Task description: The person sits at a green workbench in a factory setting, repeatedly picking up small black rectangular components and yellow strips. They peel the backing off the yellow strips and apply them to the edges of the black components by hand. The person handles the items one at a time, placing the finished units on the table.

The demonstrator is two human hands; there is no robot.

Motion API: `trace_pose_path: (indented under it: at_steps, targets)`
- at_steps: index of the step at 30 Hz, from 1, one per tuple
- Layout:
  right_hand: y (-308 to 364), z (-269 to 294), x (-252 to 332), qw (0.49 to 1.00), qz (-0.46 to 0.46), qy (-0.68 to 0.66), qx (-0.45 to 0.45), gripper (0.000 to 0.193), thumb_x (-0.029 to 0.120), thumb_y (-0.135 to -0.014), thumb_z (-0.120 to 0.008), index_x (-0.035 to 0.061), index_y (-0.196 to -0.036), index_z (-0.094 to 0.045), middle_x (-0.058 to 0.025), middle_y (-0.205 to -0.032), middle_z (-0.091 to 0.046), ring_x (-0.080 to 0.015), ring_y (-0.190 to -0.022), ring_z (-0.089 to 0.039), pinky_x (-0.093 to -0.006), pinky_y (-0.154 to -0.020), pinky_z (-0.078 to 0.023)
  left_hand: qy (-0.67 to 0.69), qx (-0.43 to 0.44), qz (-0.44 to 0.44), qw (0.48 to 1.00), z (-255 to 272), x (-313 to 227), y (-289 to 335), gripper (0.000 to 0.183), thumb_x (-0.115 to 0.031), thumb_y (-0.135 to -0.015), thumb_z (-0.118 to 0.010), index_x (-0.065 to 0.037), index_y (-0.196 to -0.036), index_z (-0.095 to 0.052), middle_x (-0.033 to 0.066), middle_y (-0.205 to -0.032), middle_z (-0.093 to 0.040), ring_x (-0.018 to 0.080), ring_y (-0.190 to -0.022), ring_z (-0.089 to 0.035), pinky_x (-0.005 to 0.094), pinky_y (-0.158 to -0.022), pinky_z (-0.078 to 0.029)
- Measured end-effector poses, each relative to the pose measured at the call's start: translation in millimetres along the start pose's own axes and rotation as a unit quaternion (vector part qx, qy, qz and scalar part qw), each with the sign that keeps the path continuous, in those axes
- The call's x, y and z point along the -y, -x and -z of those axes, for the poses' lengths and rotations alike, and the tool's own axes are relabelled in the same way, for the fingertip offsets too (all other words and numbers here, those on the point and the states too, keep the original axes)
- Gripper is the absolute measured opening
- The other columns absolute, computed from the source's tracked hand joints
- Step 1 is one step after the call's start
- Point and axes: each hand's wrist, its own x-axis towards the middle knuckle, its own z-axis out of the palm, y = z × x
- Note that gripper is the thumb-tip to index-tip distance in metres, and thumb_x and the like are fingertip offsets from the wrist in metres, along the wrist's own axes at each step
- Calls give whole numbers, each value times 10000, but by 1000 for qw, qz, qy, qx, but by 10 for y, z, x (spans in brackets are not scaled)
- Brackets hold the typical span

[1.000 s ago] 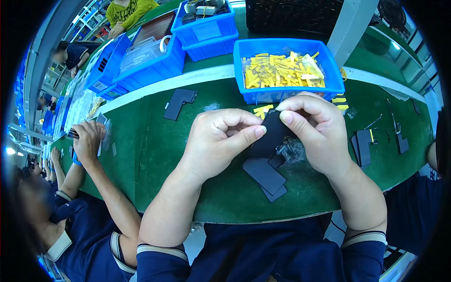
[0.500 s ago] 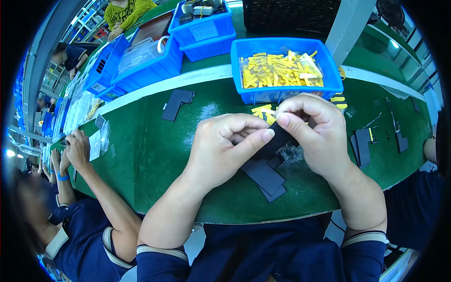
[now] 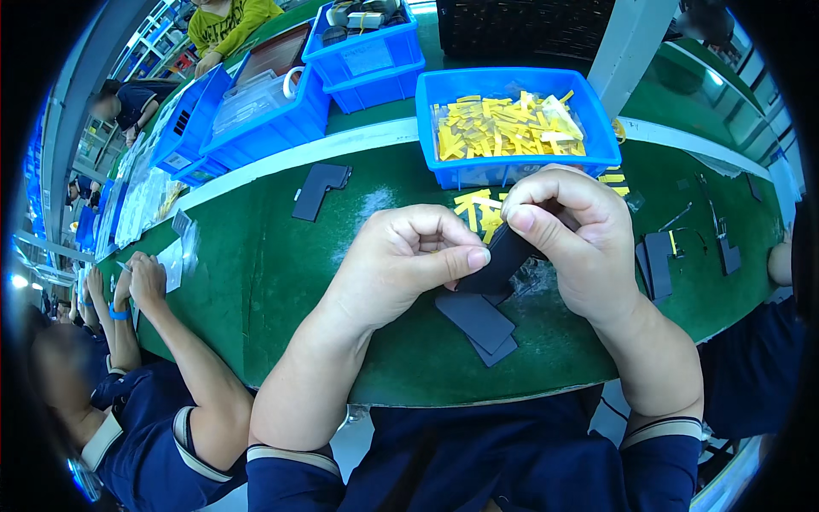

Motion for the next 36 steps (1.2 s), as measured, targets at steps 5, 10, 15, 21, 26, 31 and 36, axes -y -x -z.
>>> trace_pose_path:
  at_steps: [5,10,15,21,26,31,36]
  targets:
    - [-7,25,1,999,29,28,29,56,59,-808,-649,4,-800,-645,-39,-751,-629,-98,-689,-575,-234,-627,-454,47,55,20,997,75,70,-43,95,-41,-805,-703,-2,-868,-643,40,-796,-637,92,-668,-586,221,-613,-482]
    - [-15,3,-4,999,-24,-42,4,62,57,-836,-638,-5,-832,-641,-15,-760,-623,-69,-693,-555,-215,-630,-446,69,35,17,997,75,86,-74,158,-64,-806,-709,-1,-934,-640,46,-829,-644,92,-729,-600,229,-648,-491]
    - [-52,34,-75,995,-57,-80,-29,89,79,-864,-634,-9,-861,-645,11,-756,-610,-34,-675,-525,-185,-606,-422,41,-15,-14,999,63,50,-67,226,-57,-817,-694,6,-1020,-618,49,-898,-645,88,-768,-605,219,-683,-501]
    - [-33,24,-104,996,-54,-47,-53,103,92,-864,-643,-10,-880,-652,19,-748,-609,-31,-679,-528,-179,-622,-426,-130,-46,-64,988,22,99,-47,248,2,-820,-661,9,-1060,-596,39,-910,-635,76,-765,-598,204,-699,-503]
    - [-55,-43,-154,995,-68,-65,-43,222,124,-851,-660,-22,-1016,-626,-44,-905,-628,-85,-799,-563,-232,-730,-474,-148,-117,-93,978,243,-3,-36,282,-9,-816,-659,-2,-1087,-580,4,-844,-618,66,-728,-583,201,-639,-481]
    - [-59,35,-137,998,-65,4,-1,317,96,-860,-630,-34,-1143,-572,-82,-1076,-594,-121,-939,-548,-265,-848,-460,-177,-311,-107,928,901,-243,51,292,-22,-825,-632,-19,-1106,-553,18,-767,-615,90,-658,-569,226,-615,-478]
    - [-73,31,-238,998,-57,24,-5,279,88,-820,-653,-29,-1069,-610,-87,-1012,-610,-148,-870,-586,-276,-784,-486,-268,-409,19,872,1348,-160,59,262,-9,-814,-620,2,-1069,-565,49,-753,-610,106,-636,-579,224,-585,-480]
